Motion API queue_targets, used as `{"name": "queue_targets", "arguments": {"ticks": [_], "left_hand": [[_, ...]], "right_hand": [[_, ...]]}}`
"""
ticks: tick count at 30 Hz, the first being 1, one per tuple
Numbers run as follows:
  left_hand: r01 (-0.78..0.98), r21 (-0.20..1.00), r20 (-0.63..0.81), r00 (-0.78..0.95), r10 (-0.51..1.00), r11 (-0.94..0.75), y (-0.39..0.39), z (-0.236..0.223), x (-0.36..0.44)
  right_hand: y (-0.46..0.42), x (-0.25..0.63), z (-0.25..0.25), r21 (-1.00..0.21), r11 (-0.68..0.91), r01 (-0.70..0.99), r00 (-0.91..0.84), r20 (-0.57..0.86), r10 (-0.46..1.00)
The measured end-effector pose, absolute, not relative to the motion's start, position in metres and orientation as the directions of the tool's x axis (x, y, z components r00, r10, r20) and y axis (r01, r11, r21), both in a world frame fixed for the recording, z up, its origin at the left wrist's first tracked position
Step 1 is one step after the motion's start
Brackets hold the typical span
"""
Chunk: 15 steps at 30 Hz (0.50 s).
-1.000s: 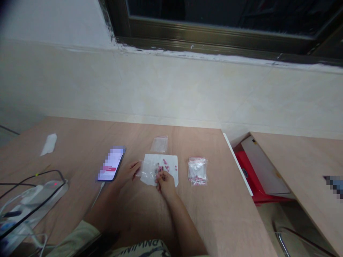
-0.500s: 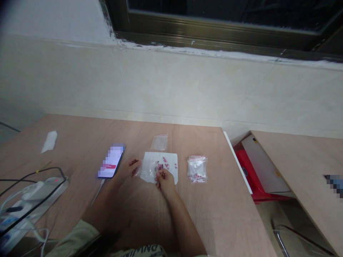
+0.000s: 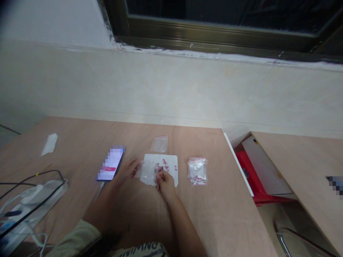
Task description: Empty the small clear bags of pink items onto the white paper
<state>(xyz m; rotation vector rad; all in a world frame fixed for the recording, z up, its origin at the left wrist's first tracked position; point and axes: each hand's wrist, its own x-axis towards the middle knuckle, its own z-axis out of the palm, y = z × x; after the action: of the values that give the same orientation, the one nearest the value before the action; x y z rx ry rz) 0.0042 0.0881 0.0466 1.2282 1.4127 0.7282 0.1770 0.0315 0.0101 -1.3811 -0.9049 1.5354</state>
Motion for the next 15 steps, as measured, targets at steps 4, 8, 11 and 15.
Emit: {"name": "queue_targets", "arguments": {"ticks": [4, 8, 11, 15], "left_hand": [[0.335, 0.911, -0.299, 0.136, 0.944, 0.241, 0.092, 0.047, 0.004], [0.309, 0.906, -0.347, 0.15, 0.926, 0.289, 0.088, 0.05, 0.009], [0.309, 0.894, -0.398, 0.211, 0.893, 0.326, 0.082, 0.053, 0.013], [0.253, 0.915, -0.371, 0.225, 0.901, 0.313, 0.077, 0.053, 0.013]], "right_hand": [[0.033, 0.176, 0.01, -0.918, -0.371, -0.142, -0.009, -0.373, 0.928], [0.033, 0.176, 0.011, -0.918, -0.36, -0.163, 0.018, -0.368, 0.93], [0.032, 0.176, 0.012, -0.913, -0.37, -0.172, 0.037, -0.382, 0.924], [0.032, 0.178, 0.013, -0.903, -0.385, -0.191, 0.019, -0.395, 0.918]]}}
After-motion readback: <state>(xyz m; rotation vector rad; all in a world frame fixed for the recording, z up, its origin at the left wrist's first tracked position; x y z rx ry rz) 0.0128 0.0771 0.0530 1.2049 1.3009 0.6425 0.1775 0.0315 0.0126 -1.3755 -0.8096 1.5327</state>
